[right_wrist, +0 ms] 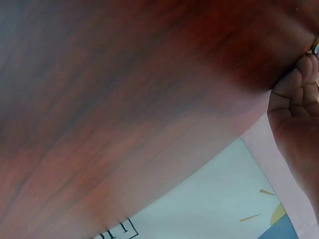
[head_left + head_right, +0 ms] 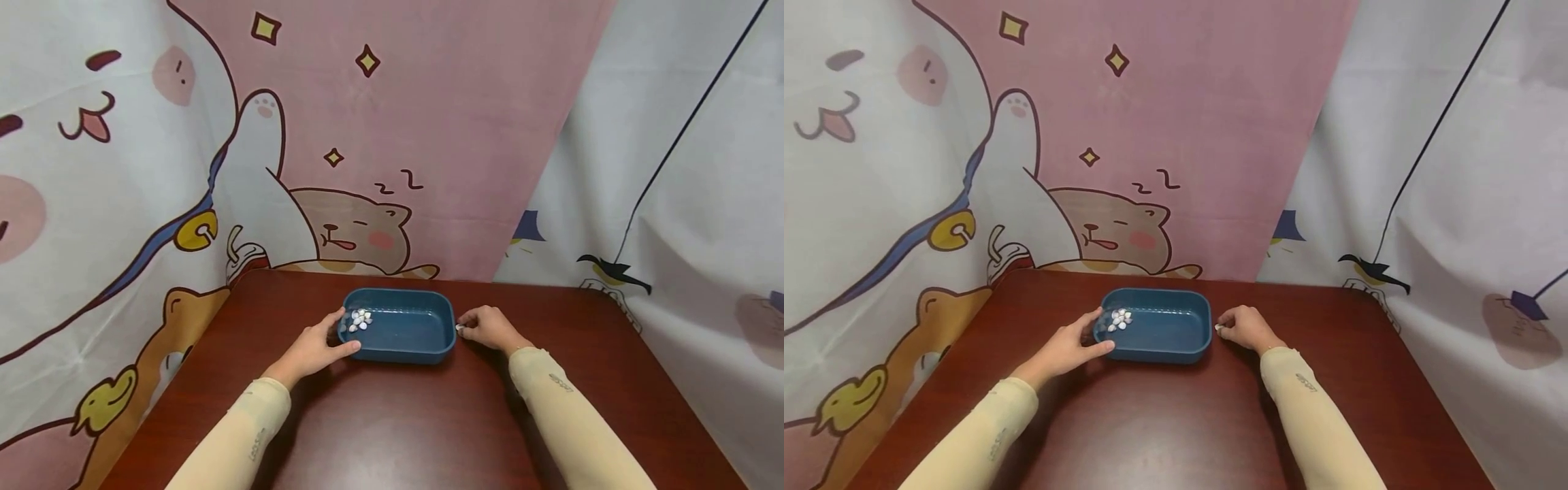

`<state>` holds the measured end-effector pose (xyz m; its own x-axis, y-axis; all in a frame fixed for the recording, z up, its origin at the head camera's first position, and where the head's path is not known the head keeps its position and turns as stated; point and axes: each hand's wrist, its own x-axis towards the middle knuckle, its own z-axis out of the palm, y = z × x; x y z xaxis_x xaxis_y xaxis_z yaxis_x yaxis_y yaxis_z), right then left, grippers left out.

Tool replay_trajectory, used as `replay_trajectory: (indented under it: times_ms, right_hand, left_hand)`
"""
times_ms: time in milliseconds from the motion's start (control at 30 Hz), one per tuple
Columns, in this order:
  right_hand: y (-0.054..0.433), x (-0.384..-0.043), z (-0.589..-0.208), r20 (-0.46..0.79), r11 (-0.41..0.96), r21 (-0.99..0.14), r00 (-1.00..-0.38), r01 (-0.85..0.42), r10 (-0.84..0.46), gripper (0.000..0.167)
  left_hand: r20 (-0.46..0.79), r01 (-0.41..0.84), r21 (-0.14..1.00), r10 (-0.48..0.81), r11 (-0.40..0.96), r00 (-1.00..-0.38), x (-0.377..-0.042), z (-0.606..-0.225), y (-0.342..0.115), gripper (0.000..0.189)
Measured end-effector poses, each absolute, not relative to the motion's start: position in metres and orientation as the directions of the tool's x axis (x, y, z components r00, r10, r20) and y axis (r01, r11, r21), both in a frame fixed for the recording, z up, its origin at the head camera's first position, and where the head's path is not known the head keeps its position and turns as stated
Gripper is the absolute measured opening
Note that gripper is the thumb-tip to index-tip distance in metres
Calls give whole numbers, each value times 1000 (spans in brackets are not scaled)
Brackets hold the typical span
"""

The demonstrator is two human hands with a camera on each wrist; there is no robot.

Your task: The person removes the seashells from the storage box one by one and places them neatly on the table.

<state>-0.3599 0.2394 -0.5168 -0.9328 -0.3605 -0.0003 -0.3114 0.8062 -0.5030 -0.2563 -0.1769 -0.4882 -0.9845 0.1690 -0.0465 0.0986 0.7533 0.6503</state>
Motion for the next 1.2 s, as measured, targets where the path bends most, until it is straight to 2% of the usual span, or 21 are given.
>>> replay_trajectory:
  times_ms: [433,533,633,733,800,867,967,1100,1200]
  right_hand:
    - [241,-356,-513,-12,797,-539,-944,-272,-330,31]
    - [244,-357,-510,-18,785,-581,-960,-216,-278,34]
    - [243,-359,-498,-9,759,-638,-985,-128,-173,41]
    - [227,-363,-474,55,711,-698,-997,-80,-57,46]
    - [206,-365,-455,109,670,-736,-994,-97,-23,46]
    - [179,-367,-439,157,646,-749,-987,-149,-45,43]
    - [134,-363,-427,170,644,-725,-970,-242,-173,38]
    - [83,-353,-441,65,698,-628,-916,-345,-395,36]
    - [58,-346,-461,-33,747,-545,-881,-380,-472,38]
  left_hand:
    - [-49,96,666,173,740,-984,-258,-491,-181,103]
    - [-61,88,671,173,736,-983,-259,-491,-180,104]
    - [-73,86,660,177,746,-982,-259,-490,-181,106]
    - [-79,86,646,178,758,-981,-260,-487,-183,105]
    - [-84,81,641,174,764,-981,-260,-486,-184,105]
    - [-88,74,641,169,764,-982,-259,-485,-186,105]
    - [-98,65,645,167,762,-981,-259,-485,-186,104]
    - [-107,58,644,165,763,-980,-259,-486,-184,103]
    - [-105,68,638,175,767,-979,-260,-486,-181,102]
